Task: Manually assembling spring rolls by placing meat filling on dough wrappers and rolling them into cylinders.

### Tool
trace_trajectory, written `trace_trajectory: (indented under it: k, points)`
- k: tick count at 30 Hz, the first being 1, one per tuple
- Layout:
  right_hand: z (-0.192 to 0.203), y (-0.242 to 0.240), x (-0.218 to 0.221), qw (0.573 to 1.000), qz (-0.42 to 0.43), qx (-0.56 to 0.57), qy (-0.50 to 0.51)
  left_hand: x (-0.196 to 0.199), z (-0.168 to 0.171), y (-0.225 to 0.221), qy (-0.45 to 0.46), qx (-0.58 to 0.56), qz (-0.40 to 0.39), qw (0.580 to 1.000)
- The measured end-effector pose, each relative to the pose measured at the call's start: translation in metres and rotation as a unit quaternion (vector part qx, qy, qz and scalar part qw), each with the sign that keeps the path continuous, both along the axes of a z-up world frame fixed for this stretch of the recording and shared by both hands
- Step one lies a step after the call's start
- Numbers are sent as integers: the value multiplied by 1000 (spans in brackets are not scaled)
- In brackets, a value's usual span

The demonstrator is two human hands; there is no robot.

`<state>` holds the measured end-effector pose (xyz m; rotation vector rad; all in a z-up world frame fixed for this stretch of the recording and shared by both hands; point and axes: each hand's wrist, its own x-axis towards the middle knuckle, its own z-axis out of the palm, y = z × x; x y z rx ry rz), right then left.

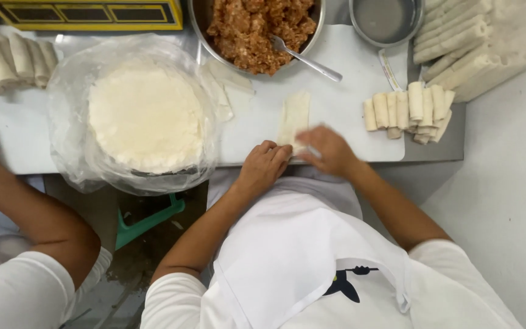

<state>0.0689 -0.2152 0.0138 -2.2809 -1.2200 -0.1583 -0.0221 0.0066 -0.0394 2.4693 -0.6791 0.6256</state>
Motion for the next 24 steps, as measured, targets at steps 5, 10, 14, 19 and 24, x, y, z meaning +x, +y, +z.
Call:
trace_trajectory:
  k: [5,10,14,19,24]
  points:
    - [4,-2,-25,995,-1,22,96,10,29,8,202,-125,-14,971]
    - [-1,2,-22,995,-50,25,83,16,64,7,268,-168,52,947]
    - [23,6,-30,993,-6,65,95,21,50,7,261,-184,36,947]
    - [4,7,-2,993,-35,65,87,24,37,-1,139,-156,84,974]
    - [6,6,-32,998,-48,41,-2,0,0,5,-1,-97,39,994]
